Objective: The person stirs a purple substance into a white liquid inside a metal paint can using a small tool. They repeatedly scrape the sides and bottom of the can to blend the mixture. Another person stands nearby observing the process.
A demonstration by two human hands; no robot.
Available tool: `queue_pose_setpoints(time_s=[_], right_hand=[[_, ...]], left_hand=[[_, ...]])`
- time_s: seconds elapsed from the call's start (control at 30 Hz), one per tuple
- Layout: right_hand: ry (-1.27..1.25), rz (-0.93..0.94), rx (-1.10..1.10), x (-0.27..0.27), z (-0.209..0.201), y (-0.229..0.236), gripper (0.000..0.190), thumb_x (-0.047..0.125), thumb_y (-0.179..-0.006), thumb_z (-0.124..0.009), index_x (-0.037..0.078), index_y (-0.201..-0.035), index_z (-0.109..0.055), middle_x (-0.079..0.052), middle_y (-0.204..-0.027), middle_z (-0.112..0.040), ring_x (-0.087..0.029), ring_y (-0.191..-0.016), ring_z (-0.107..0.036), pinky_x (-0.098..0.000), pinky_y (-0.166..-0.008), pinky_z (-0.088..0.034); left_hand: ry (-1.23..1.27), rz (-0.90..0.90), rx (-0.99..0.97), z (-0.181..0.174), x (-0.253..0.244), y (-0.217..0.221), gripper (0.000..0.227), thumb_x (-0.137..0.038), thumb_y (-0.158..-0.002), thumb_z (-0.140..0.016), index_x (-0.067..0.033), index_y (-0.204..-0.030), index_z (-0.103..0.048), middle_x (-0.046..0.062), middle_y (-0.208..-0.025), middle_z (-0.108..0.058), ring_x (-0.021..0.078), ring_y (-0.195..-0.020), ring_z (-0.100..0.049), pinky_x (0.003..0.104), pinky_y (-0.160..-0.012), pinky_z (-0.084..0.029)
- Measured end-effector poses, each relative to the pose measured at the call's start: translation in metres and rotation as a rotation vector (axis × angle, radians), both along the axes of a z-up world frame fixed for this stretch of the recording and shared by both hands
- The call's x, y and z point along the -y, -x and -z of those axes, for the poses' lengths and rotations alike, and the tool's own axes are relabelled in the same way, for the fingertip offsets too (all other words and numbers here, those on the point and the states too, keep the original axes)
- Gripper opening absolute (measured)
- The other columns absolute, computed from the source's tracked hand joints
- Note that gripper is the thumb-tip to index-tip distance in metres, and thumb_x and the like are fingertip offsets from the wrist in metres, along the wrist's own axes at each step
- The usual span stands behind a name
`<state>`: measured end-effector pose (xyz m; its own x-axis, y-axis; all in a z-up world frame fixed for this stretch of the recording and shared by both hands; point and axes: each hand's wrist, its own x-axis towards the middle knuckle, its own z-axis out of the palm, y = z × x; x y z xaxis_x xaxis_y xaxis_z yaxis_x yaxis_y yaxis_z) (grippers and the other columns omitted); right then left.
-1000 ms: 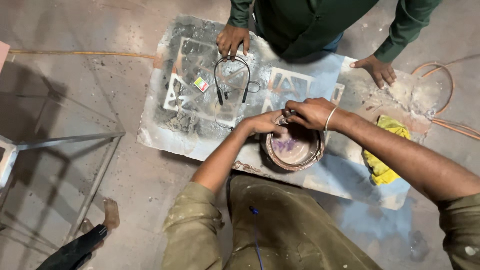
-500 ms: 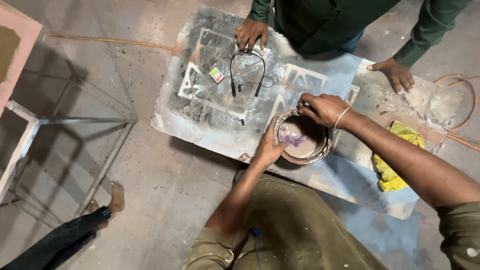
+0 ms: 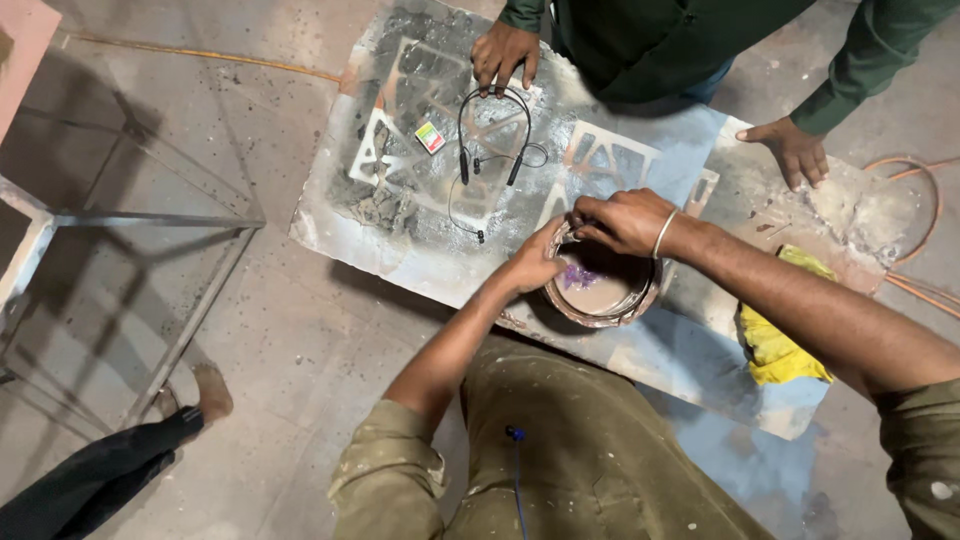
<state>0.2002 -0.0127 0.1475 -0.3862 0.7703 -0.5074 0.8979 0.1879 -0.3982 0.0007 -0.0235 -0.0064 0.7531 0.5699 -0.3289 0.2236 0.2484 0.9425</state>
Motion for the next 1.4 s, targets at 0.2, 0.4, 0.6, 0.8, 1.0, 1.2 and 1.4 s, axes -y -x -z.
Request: queue_pose_setpoints(time_s=[0.2,0.4,0.6,0.8,1.0,1.2,1.4], right_hand=[[0.061,-0.012,0.0,0.008,-0.005,-0.016,0.03,0.043,-0.096,-0.06,0.018,-0.112,-0.059,-0.014,-0.077,-0.073,-0.041,-0.075,-0.07,-0.0545,-0.068,-0.054],[0.019,0.051,0.034,0.027,-0.004,-0.021,0.033,0.043,-0.099,-0.057,0.017,-0.119,-0.057,-0.018,-0.081,-0.072,-0.043,-0.081,-0.069,-0.0562,-0.073,-0.053],[0.086,0.091,0.134,0.028,-0.001,-0.019,0.034,0.046,-0.1,-0.055,0.018,-0.121,-0.057,-0.017,-0.082,-0.073,-0.041,-0.081,-0.071,-0.0545,-0.075,-0.055],[0.031,0.011,0.059,0.029,0.004,-0.01,0.035,0.046,-0.098,-0.057,0.016,-0.117,-0.057,-0.017,-0.076,-0.071,-0.041,-0.074,-0.071,-0.0544,-0.07,-0.055],[0.045,-0.05,0.034,0.026,0.006,-0.004,0.035,0.045,-0.098,-0.057,0.015,-0.116,-0.057,-0.018,-0.073,-0.071,-0.042,-0.07,-0.07,-0.0546,-0.066,-0.055],[-0.021,-0.052,0.067,0.02,0.004,-0.004,0.036,0.046,-0.099,-0.058,0.015,-0.118,-0.056,-0.02,-0.072,-0.07,-0.044,-0.071,-0.069,-0.0555,-0.067,-0.055],[-0.051,-0.05,0.011,0.02,0.0,-0.007,0.03,0.041,-0.099,-0.06,0.016,-0.115,-0.057,-0.017,-0.072,-0.071,-0.044,-0.069,-0.069,-0.0559,-0.065,-0.054]], left_hand=[[0.103,0.452,0.016,0.017,-0.025,-0.037,0.082,-0.007,-0.079,-0.07,-0.007,-0.155,-0.041,0.021,-0.15,-0.058,0.0289,-0.137,-0.055,0.038,-0.116,-0.044],[0.267,0.257,0.088,-0.004,-0.029,-0.007,0.116,-0.038,-0.082,-0.082,-0.0144,-0.165,-0.006,0.02,-0.169,-0.018,0.0294,-0.155,-0.022,0.045,-0.124,-0.02],[0.077,-0.123,-0.064,-0.042,0.054,0.028,0.112,-0.028,-0.082,-0.08,-0.006,-0.164,-0.007,0.025,-0.169,-0.019,0.0358,-0.158,-0.022,0.047,-0.127,-0.022],[0.004,-0.312,0.045,-0.036,0.089,0.012,0.108,0.003,-0.079,-0.065,-0.0082,-0.165,0.0,0.026,-0.171,-0.01,0.0385,-0.158,-0.012,0.045,-0.126,-0.02],[0.007,-0.303,0.075,-0.032,0.079,0.013,0.102,0.005,-0.08,-0.064,-0.0148,-0.165,-0.012,0.022,-0.172,-0.017,0.0365,-0.159,-0.016,0.044,-0.126,-0.02],[0.078,-0.155,0.096,-0.006,0.037,0.006,0.101,0.008,-0.074,-0.061,-0.0146,-0.165,-0.022,0.021,-0.166,-0.032,0.0328,-0.153,-0.033,0.039,-0.124,-0.031],[0.072,0.08,0.063,0.024,0.01,-0.014,0.103,-0.001,-0.078,-0.074,-0.0112,-0.163,-0.017,0.02,-0.161,-0.037,0.0289,-0.147,-0.041,0.035,-0.121,-0.036]])
